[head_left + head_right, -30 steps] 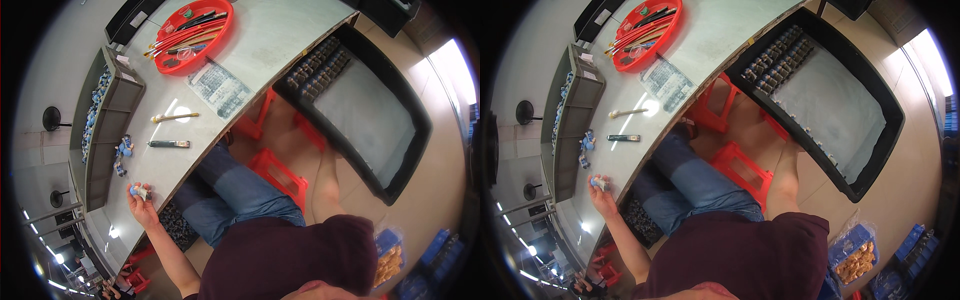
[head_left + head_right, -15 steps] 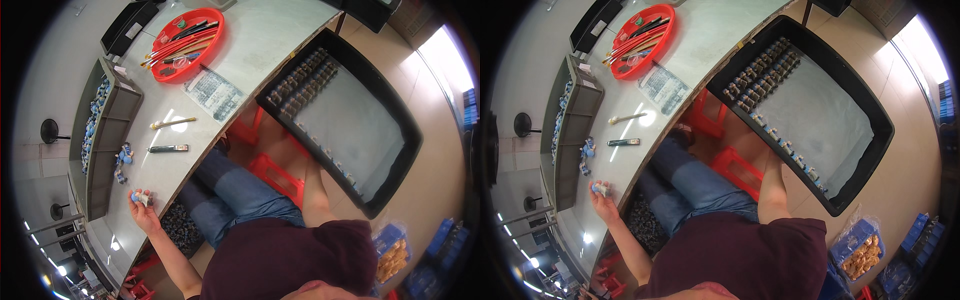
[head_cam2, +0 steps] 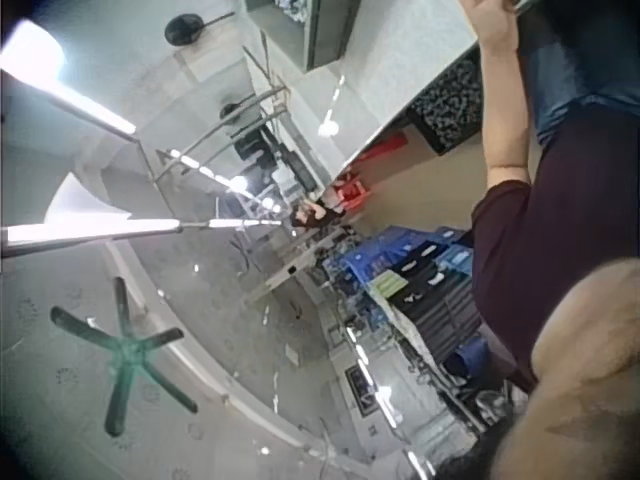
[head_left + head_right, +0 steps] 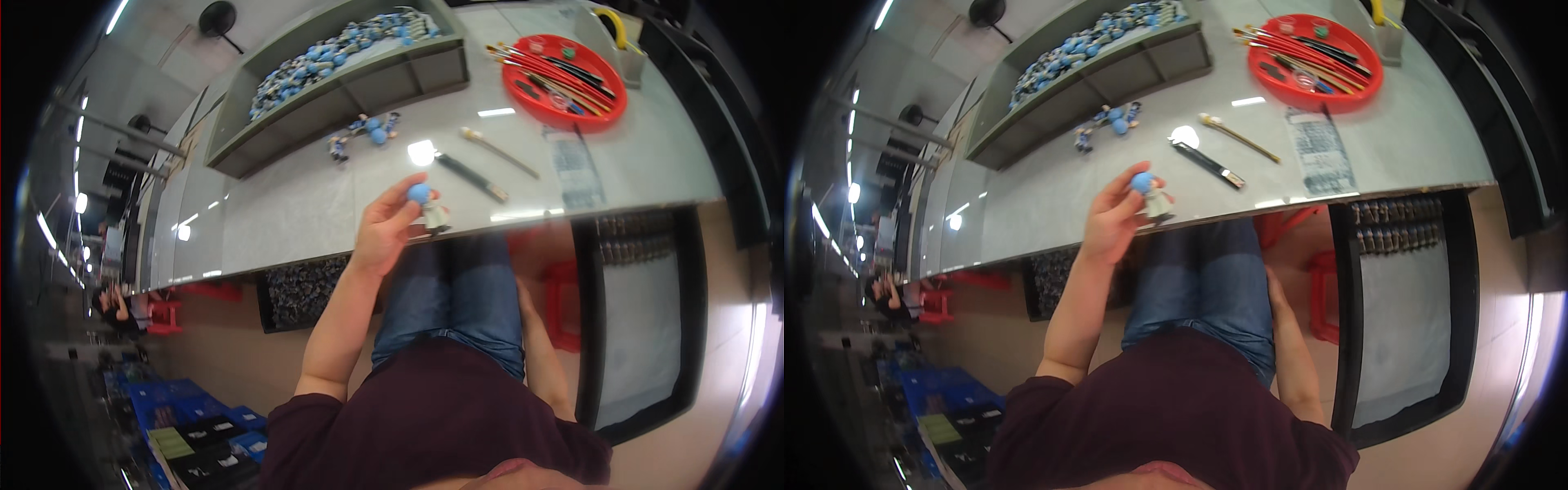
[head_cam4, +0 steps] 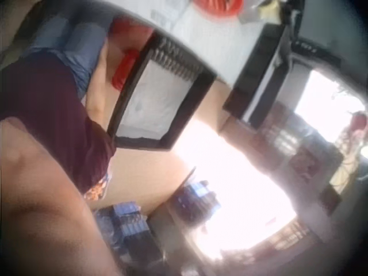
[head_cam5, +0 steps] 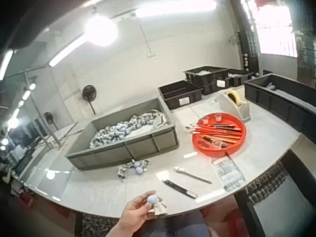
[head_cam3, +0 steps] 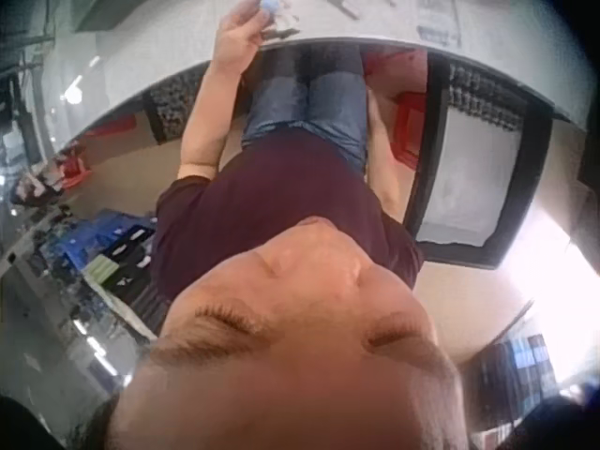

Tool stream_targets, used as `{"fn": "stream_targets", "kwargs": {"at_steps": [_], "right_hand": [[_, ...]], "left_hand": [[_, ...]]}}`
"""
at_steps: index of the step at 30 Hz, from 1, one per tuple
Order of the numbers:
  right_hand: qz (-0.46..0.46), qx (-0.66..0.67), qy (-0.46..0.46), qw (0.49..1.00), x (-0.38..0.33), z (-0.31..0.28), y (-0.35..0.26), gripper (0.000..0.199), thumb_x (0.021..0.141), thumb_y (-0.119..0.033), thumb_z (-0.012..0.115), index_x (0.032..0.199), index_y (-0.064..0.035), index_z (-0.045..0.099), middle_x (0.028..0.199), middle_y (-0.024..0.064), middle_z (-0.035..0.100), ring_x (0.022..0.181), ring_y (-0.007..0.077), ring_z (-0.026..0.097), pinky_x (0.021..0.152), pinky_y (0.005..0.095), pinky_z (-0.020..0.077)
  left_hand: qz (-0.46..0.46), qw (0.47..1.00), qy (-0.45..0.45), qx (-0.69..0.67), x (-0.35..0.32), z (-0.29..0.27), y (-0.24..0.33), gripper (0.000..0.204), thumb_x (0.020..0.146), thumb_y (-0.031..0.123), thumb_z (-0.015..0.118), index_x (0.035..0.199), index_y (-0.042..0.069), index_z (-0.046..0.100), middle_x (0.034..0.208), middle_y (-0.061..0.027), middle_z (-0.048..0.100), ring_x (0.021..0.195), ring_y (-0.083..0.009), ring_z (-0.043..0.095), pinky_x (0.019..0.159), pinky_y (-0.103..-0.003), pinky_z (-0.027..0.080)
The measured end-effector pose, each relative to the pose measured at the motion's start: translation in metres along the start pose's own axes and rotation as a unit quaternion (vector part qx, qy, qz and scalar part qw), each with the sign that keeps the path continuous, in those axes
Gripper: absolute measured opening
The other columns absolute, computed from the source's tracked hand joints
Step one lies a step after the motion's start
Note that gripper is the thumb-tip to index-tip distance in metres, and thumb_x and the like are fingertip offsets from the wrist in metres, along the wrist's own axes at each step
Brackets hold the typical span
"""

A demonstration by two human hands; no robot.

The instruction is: The person assembles small figurines by attaching parts by hand, details them using a tool, and places the figurines into a tray.

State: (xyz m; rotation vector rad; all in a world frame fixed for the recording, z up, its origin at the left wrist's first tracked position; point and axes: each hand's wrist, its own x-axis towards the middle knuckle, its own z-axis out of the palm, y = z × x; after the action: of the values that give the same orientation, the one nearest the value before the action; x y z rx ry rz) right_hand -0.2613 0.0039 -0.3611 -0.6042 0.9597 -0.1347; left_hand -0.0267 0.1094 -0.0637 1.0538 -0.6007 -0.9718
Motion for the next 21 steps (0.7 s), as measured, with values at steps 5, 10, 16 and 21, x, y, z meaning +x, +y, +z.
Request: {"fn": "stream_targets", "kwargs": {"at_steps": [5, 10, 16, 21], "right_hand": [[-0.164, -0.208, -0.028, 0.964, -0.055, 0.065, -0.038, 0.067, 0.083, -0.041, 0.053, 0.133, -0.0004, 0.033, 0.13, 0.0172, 0.042, 0.122, 0.0257, 0.039, 0.101, 0.0306, 0.0301], [-0.431, -0.631, 0.086, 0.64, -0.066, 0.107, -0.047, 0.075, 0.08, -0.041, 0.059, 0.137, -0.0055, 0.027, 0.136, 0.0232, 0.033, 0.126, 0.0324, 0.034, 0.102, 0.034, 0.0296], [-0.254, -0.553, 0.106, 0.786, -0.054, 0.105, -0.07, 0.066, 0.08, -0.042, 0.058, 0.128, -0.0013, 0.039, 0.108, 0.0234, 0.057, 0.102, 0.035, 0.055, 0.089, 0.0358, 0.0415], [-0.285, -0.53, -0.004, 0.799, -0.118, 0.118, -0.088, 0.044, 0.086, -0.028, 0.058, 0.117, 0.0028, 0.049, 0.087, 0.0165, 0.065, 0.078, 0.025, 0.065, 0.066, 0.0313, 0.0507]], "left_hand": [[-0.029, 0.998, 0.011, -0.048, -0.013, -0.006, 0.002, 0.037, 0.092, 0.009, 0.042, 0.128, 0.002, 0.041, 0.114, -0.0155, 0.055, 0.102, -0.0273, 0.057, 0.087, -0.039, 0.049], [-0.025, 0.997, -0.009, -0.074, -0.018, -0.014, 0.002, 0.036, 0.093, 0.009, 0.039, 0.129, 0.003, 0.041, 0.115, -0.0152, 0.054, 0.105, -0.0253, 0.056, 0.087, -0.039, 0.048], [-0.015, 0.995, -0.031, -0.089, -0.024, -0.017, 0.001, 0.034, 0.093, 0.008, 0.038, 0.127, 0.002, 0.043, 0.114, -0.0155, 0.055, 0.106, -0.0246, 0.055, 0.088, -0.039, 0.048], [-0.024, 0.993, -0.036, -0.108, -0.027, -0.016, -0.004, 0.034, 0.093, 0.007, 0.039, 0.127, 0.001, 0.042, 0.115, -0.0153, 0.054, 0.107, -0.0259, 0.054, 0.088, -0.038, 0.048]]}}
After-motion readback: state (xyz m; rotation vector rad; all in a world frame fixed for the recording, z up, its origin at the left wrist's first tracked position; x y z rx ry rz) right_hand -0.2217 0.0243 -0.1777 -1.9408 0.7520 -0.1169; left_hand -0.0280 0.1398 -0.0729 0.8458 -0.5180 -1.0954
